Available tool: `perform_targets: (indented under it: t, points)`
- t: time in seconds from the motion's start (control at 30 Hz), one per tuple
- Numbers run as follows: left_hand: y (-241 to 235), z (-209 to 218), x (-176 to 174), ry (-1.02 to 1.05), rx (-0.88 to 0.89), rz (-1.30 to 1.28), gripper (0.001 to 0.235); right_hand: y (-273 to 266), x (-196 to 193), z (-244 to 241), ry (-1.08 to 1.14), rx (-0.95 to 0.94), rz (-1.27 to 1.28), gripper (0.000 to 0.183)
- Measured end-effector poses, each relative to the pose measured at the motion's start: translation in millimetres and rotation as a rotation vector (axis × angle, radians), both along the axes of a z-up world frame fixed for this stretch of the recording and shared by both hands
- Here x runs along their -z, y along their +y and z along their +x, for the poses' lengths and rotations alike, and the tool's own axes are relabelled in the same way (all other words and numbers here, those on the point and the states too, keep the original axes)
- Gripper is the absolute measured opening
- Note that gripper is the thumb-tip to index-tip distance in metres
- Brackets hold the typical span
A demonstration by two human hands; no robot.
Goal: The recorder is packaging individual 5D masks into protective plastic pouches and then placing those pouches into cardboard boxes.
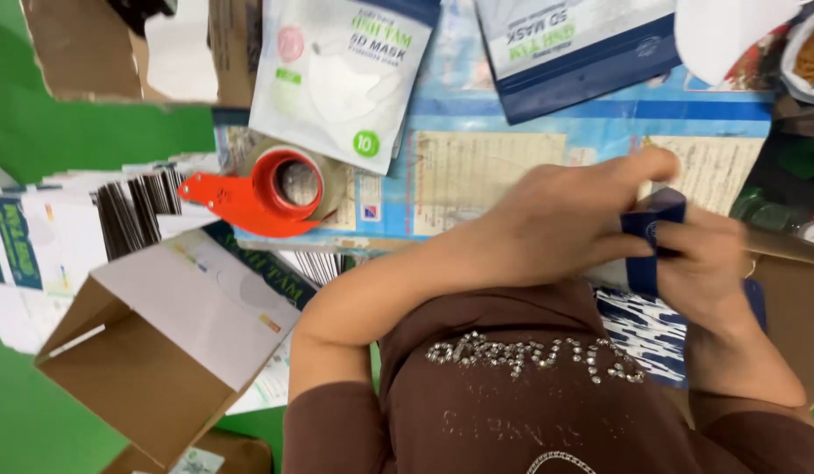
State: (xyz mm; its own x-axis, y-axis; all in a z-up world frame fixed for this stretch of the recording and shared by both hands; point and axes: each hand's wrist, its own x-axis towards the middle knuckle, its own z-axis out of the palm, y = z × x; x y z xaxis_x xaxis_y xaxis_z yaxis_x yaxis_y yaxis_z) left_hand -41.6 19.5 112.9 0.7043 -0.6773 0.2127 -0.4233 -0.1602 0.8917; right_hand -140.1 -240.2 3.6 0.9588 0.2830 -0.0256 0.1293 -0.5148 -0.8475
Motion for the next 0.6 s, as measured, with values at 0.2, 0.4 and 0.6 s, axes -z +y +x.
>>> perform_targets:
  t: [0.2, 0.4, 0.6]
  points:
    - [13.3, 3.1, 7.6, -0.049, 0.014, -0.026, 0.02, 57.7, -81.4, 31.2, -0.319, 0.194, 0.277, 0.033]
    - [-9.1, -7.0, 14.7, -0.004, 0.017, -0.103, 0.036, 58.8, -64.6, 22.3, -0.066, 0.141, 0.067, 0.071]
    - [-20.8, -0.7, 59.9, -0.268, -0.088, -0.078, 0.032, -59.4, 33.4, -12.8, 0.175, 0.167, 0.724, 0.046]
